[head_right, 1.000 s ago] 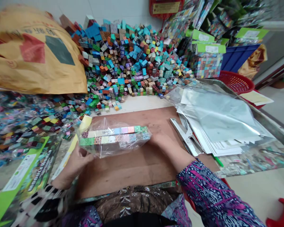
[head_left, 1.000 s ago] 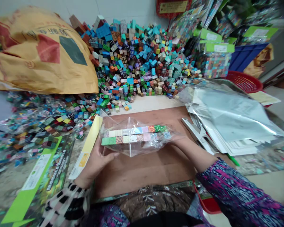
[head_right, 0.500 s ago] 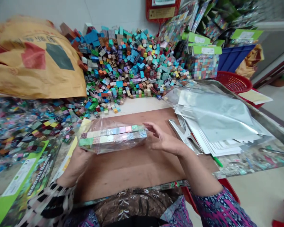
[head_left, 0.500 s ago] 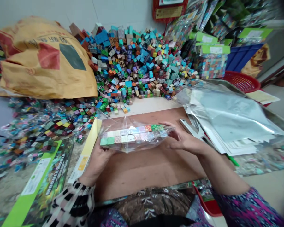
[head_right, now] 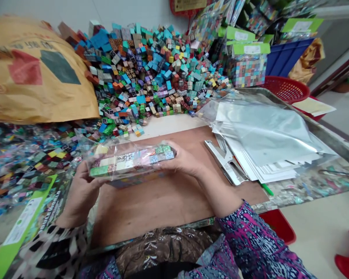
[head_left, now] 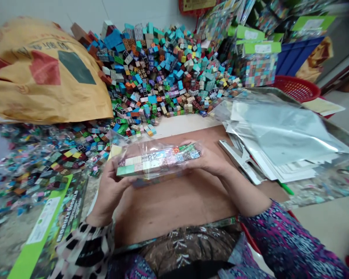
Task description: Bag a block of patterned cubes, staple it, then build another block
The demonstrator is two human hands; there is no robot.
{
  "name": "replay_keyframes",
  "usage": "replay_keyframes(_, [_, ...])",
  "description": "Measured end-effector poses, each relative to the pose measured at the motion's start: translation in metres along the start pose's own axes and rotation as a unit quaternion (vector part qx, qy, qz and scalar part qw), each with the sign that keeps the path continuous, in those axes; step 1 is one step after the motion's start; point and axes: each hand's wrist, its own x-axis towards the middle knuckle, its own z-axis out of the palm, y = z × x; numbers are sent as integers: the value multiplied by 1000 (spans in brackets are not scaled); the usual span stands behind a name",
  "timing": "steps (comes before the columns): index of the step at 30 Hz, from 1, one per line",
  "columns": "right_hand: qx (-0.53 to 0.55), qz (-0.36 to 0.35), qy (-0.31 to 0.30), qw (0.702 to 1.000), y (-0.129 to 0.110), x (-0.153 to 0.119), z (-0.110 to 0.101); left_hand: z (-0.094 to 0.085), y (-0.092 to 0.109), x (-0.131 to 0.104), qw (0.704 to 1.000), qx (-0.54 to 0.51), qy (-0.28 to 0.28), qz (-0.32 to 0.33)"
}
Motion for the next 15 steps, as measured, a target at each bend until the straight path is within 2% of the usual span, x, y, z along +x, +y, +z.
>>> replay_keyframes(7, [38, 10, -31, 999, 3, 9, -4, 6, -15, 0, 999, 7, 39, 18])
replay_keyframes(15, [10, 31, -79, 996, 21, 7, 1, 23, -18, -7, 994, 22, 86, 58])
